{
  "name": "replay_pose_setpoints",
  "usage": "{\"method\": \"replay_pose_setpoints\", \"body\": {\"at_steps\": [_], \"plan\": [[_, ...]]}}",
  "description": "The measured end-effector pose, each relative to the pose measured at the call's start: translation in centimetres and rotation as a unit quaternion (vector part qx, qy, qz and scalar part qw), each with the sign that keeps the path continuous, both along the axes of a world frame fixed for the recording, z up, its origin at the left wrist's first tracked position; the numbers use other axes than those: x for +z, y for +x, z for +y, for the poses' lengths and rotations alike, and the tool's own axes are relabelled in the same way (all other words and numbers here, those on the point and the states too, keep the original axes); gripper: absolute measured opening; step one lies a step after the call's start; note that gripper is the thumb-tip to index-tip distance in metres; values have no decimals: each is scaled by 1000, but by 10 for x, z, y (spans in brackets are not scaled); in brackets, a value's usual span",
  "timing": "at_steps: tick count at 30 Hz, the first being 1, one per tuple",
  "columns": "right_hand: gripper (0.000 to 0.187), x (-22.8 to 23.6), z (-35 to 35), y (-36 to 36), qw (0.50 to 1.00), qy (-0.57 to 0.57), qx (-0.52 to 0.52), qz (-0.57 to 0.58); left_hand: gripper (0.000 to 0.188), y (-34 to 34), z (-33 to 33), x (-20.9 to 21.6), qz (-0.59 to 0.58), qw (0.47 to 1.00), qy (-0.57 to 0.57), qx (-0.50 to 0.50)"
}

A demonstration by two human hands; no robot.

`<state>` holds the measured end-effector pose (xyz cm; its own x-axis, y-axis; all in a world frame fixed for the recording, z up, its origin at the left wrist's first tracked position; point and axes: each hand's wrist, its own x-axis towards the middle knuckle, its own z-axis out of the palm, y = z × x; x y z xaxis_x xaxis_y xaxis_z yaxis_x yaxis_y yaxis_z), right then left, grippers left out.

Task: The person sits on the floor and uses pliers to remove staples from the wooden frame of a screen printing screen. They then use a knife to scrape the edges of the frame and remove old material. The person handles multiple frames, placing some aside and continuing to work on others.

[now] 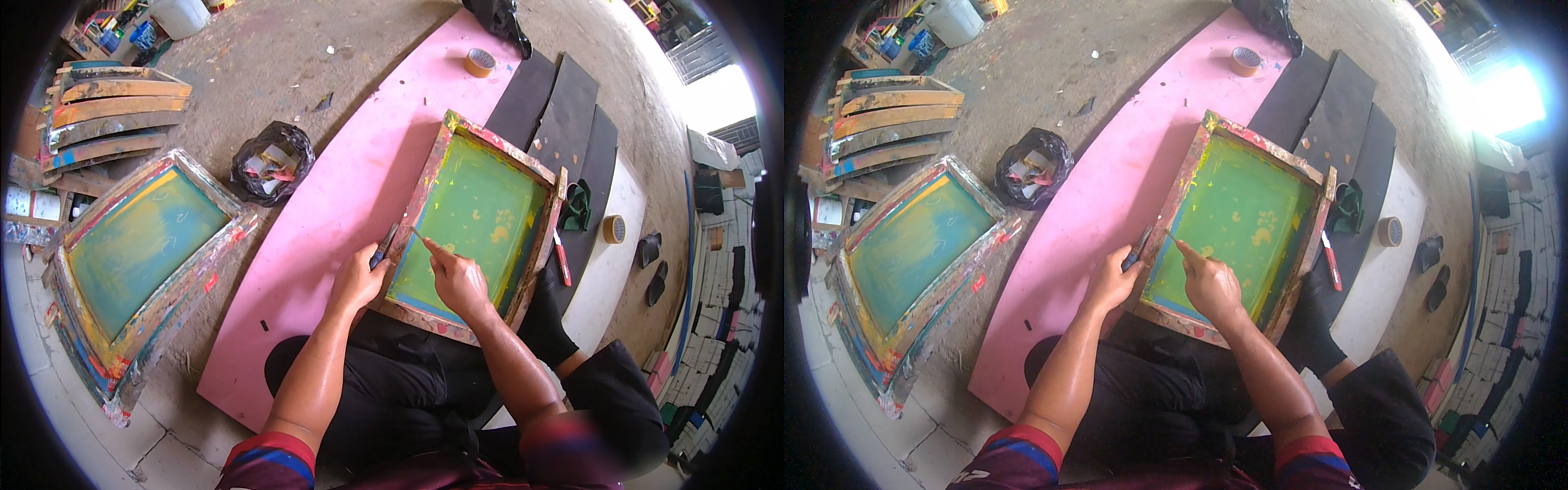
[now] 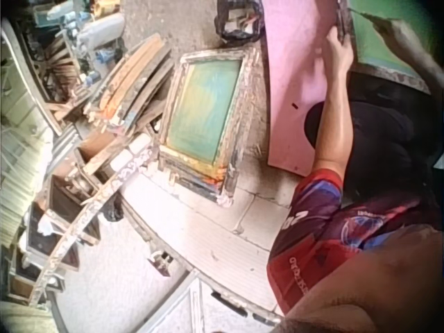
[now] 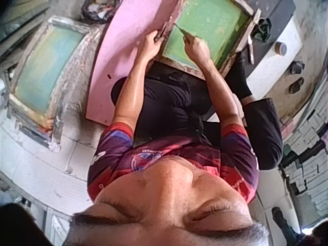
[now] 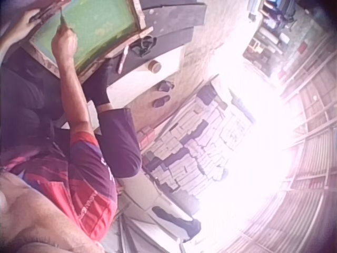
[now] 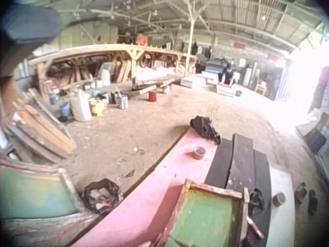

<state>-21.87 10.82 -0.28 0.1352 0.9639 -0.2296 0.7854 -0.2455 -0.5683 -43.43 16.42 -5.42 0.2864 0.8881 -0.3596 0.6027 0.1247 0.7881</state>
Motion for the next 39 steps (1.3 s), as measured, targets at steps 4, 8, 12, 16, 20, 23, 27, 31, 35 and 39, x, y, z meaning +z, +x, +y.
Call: {"method": "replay_pose_setpoints", "body": {"at_steps": [4,8,12,16,20,23,27,31,35,39], "plan": [[45,7,4,-2,999,-37,5,-17,24,1,-1,-1,-22,1000,-5,14],[50,15,9,-11,996,-71,16,-58,25,0,-2,-6,-54,998,-16,23],[51,22,14,-30,981,-145,-1,-128,28,0,2,0,-57,997,-50,3],[50,17,14,-29,988,-141,-21,-65,27,1,-4,-24,-98,995,5,28],[45,-7,8,-17,993,-95,-55,45,26,-1,-3,-27,-92,995,12,26],[44,-4,9,-10,996,-73,-34,37,27,1,-4,-19,-71,997,9,29],[44,-30,6,5,988,-31,-48,143,29,3,-1,-3,-31,999,13,12],[44,-13,11,6,989,-102,-32,106,29,0,-2,-4,-24,1000,9,17],[46,-38,3,12,995,-47,-15,92,28,2,-1,-1,-17,1000,-1,15],[43,-25,14,16,938,-192,-117,265,27,0,0,3,2,1000,-18,7]]}}
